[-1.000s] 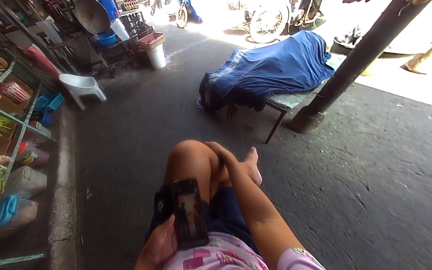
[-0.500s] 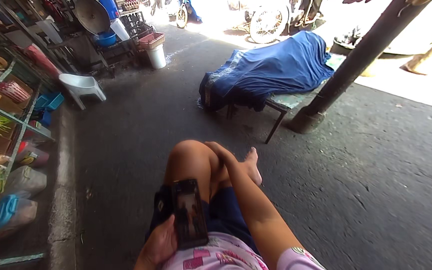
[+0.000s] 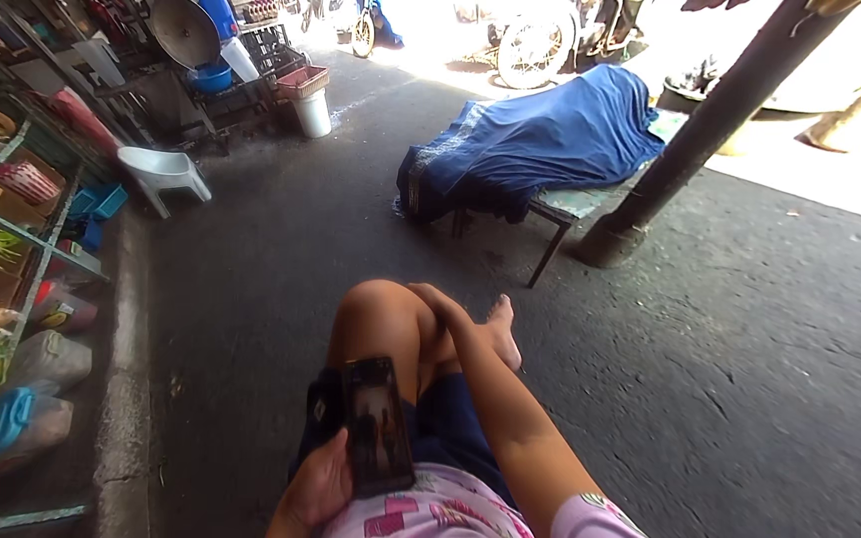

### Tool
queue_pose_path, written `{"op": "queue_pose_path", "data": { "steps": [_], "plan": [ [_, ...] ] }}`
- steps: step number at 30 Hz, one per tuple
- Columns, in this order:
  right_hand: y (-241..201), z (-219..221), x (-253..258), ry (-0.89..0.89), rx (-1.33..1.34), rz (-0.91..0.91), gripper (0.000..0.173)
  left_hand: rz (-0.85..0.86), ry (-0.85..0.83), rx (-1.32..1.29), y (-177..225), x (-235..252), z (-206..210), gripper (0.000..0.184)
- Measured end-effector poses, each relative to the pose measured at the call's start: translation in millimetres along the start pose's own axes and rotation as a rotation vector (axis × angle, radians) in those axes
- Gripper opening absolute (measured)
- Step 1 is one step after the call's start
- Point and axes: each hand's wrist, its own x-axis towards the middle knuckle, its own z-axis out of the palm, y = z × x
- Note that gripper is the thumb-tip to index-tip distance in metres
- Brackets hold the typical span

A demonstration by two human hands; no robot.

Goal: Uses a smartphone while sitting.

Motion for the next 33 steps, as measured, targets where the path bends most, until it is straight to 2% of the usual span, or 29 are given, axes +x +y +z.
{"op": "queue_pose_path", "data": {
  "steps": [9,12,16,24,33],
  "plan": [
    [-2.9,1.6,2.6,-0.001,0.025,0.07,0.043,0.005,0.033,0.01,0.1,-0.8,1.2,0.041],
    [35.7,12.6,39.4,0.033,-0.003,-0.078,0.042,0.001,0.014,0.009,0.1,0.0,-1.4,0.045],
    [-4.8,1.2,-1.4,0.01,0.017,0.055,0.043,-0.007,-0.009,0.005,0.7,0.4,-1.7,0.047],
    [1.5,3.7,-1.7,0.039,0.129,0.073,0.045,-0.01,-0.019,0.008,0.4,0.4,-3.0,0.047],
    [-3.6,2.1,-7.3,0.039,0.063,0.043,0.042,-0.007,-0.028,0.021,-0.2,-0.1,-5.3,0.047]
  ]
}}
